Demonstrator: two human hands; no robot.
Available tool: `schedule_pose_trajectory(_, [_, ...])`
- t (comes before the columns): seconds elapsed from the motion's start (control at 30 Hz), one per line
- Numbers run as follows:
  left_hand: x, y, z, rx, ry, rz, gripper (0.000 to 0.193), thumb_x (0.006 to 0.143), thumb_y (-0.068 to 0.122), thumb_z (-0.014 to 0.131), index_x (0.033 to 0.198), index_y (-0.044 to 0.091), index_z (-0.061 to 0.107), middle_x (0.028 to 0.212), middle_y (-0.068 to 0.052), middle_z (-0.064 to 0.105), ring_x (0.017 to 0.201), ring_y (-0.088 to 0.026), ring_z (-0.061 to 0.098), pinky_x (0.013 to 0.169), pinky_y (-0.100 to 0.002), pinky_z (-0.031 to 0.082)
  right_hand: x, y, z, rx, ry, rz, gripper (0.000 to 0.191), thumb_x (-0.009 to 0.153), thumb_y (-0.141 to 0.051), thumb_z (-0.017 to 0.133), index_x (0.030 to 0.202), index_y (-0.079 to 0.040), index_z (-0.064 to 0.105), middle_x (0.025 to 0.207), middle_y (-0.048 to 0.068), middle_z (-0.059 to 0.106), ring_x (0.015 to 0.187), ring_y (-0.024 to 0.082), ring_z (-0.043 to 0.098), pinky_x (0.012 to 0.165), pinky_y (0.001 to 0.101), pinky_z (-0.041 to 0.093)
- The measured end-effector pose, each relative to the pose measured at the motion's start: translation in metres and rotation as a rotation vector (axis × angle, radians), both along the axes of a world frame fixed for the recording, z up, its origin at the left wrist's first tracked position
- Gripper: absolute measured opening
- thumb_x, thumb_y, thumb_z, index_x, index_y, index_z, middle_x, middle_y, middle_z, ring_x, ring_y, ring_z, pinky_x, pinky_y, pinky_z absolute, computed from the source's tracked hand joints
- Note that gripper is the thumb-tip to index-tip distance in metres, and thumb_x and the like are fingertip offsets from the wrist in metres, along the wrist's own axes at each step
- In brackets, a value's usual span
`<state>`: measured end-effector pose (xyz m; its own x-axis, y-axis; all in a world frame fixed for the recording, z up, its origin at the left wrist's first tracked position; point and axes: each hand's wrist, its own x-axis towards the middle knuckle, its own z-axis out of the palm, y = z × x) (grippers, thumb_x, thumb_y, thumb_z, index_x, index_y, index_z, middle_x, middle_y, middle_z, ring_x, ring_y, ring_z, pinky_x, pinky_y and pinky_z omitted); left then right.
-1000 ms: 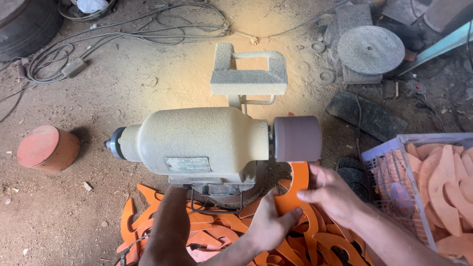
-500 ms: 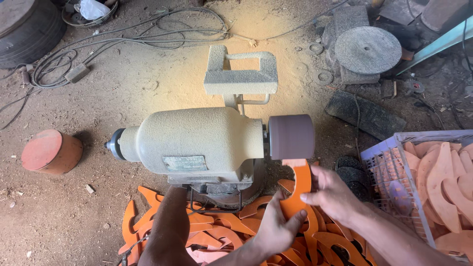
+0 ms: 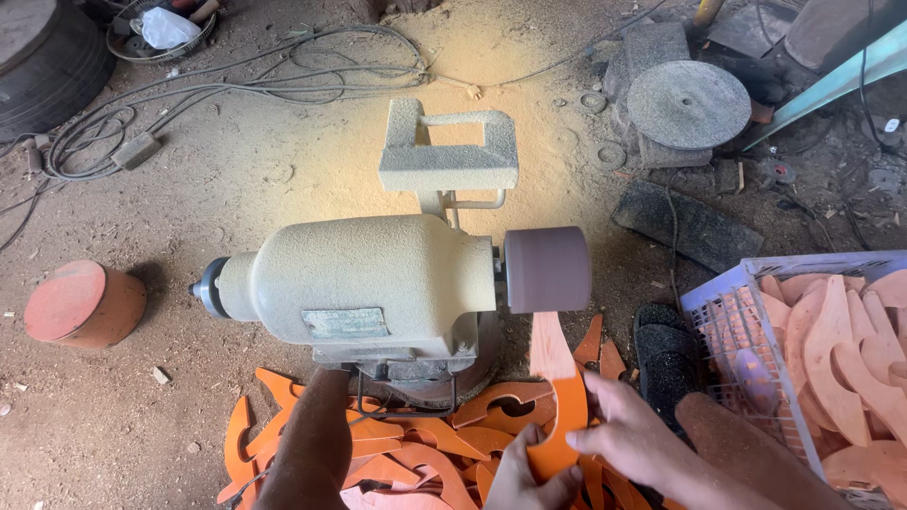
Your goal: The person repeatedly picks up orange wooden shoe-tree-shaped parts from a pile and presses their edges against a rotating bench grinder wheel to smooth them. Finished parts are placed into a purple plastic crate to the right.
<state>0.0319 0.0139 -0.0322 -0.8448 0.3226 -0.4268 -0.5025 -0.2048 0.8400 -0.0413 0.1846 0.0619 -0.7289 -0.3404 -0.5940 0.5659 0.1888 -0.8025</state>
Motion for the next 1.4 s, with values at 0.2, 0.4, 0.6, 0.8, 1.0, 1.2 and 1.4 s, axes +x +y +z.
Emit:
schedule_pose_trajectory(0.2, [-0.007,-0.007,0.008,-0.012,0.035,0.012,0.028,0.086,0.007,0.082,0.099,0.007,0.057,0.081,0.002,0.067,0.073,-0.005,0.062,0.071,-0.021,0.047,-0.010,-0.006,0.003,0.098,0.020,0.002,0.069,0.077,0.007,0.070,0.143,-0.002,0.050,0.129,0.012,0.071,0.123,0.020,0.068,0.111,0.0359,0.048])
schedule_pose_trajectory(0.4, [0.007,-0.002,0.000,0.160,-0.012,0.019,0.026,0.085,0.007,0.080,0.101,0.007,0.059,0.082,0.003,0.066,0.076,-0.003,0.062,0.074,-0.018,0.048,0.007,-0.009,0.008,0.023,-0.063,0.023,0.065,0.078,0.008,0.065,0.142,-0.003,0.056,0.126,0.015,0.074,0.122,0.022,0.069,0.110,0.0367,0.046])
schedule_pose_trajectory(0.6, [-0.008,-0.009,0.006,0.080,-0.023,0.017,0.029,0.088,0.011,0.082,0.102,0.005,0.057,0.078,-0.001,0.062,0.067,-0.008,0.056,0.062,-0.023,0.043,-0.014,-0.010,0.012,0.034,0.003,-0.021,0.059,0.077,0.007,0.067,0.135,0.002,0.058,0.118,0.020,0.074,0.112,0.027,0.069,0.104,0.0414,0.049])
schedule_pose_trajectory(0.8, [0.010,0.002,-0.024,0.000,0.097,0.000,0.040,0.076,0.007,0.081,0.108,0.012,0.060,0.096,0.007,0.070,0.094,0.000,0.064,0.088,-0.018,0.048,0.013,-0.003,-0.001,0.121,-0.057,0.042,0.063,0.076,0.009,0.068,0.138,0.000,0.060,0.122,0.014,0.071,0.117,0.020,0.071,0.107,0.0334,0.047])
schedule_pose_trajectory(1.0, [0.010,0.001,-0.026,0.155,-0.023,-0.006,0.031,0.089,0.009,0.085,0.104,0.002,0.059,0.081,0.002,0.064,0.075,-0.005,0.059,0.071,-0.022,0.045,0.004,0.002,-0.003,0.008,-0.063,0.010,0.062,0.078,0.006,0.065,0.139,-0.001,0.059,0.120,0.016,0.076,0.114,0.022,0.071,0.103,0.0368,0.051])
schedule_pose_trajectory(1.2, [-0.038,-0.013,0.062,0.102,-0.140,-0.031,0.033,0.086,0.015,0.076,0.113,0.009,0.057,0.061,0.000,0.057,0.041,-0.008,0.048,0.036,-0.024,0.034,-0.025,-0.002,0.011,0.042,0.073,-0.046,0.056,0.079,0.006,0.065,0.135,0.004,0.060,0.115,0.021,0.076,0.105,0.029,0.072,0.097,0.0414,0.058])
schedule_pose_trajectory(1.4, [-0.088,-0.013,0.111,0.004,0.038,0.015,0.021,0.090,0.006,0.071,0.105,0.001,0.058,0.067,0.000,0.059,0.046,-0.007,0.050,0.038,-0.025,0.038,-0.058,-0.002,0.000,-0.459,0.032,-0.279,0.059,0.077,0.011,0.060,0.135,0.001,0.056,0.125,0.017,0.070,0.113,0.025,0.068,0.105,0.0423,0.052])
